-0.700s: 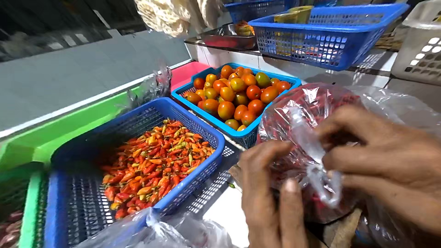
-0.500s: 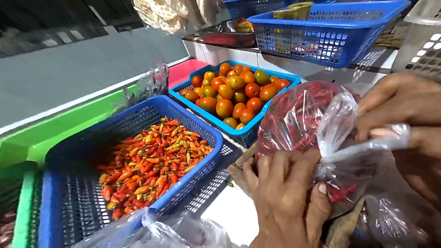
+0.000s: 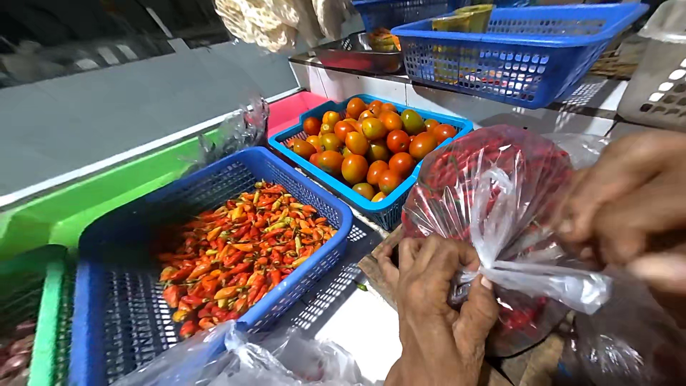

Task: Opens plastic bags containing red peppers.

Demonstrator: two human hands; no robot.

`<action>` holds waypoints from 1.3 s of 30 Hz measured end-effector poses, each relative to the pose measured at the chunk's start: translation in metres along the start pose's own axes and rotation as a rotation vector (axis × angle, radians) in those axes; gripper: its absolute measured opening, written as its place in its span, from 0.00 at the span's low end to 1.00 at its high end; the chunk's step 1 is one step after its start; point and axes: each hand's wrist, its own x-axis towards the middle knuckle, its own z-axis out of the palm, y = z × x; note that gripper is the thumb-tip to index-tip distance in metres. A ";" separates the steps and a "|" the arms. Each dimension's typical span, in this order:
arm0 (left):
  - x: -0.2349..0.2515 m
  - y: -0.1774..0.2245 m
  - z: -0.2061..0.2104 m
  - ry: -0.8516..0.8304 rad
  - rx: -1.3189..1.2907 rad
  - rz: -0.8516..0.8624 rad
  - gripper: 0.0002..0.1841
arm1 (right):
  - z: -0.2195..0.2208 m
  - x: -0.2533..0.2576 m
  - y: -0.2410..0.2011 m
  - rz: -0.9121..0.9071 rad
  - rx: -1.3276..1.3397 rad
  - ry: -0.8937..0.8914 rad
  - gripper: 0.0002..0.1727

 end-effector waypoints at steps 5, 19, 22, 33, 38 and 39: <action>-0.001 -0.001 0.001 -0.013 0.002 0.018 0.13 | -0.007 0.007 -0.015 0.106 -0.181 0.098 0.06; 0.000 0.001 0.002 -0.031 0.004 0.060 0.11 | 0.015 0.009 -0.015 -0.050 -0.834 -0.181 0.14; -0.001 0.000 0.002 -0.012 -0.002 0.089 0.12 | 0.030 0.011 -0.035 -0.116 -0.855 -0.215 0.16; 0.000 -0.002 0.003 -0.022 -0.055 0.090 0.09 | 0.030 0.005 -0.011 -0.122 -0.945 -0.229 0.16; -0.003 -0.002 0.004 -0.005 -0.069 0.077 0.10 | 0.034 0.008 -0.018 -0.065 -0.902 -0.297 0.20; -0.003 -0.003 0.004 -0.007 -0.085 0.074 0.11 | 0.037 0.008 -0.021 -0.064 -0.947 -0.332 0.20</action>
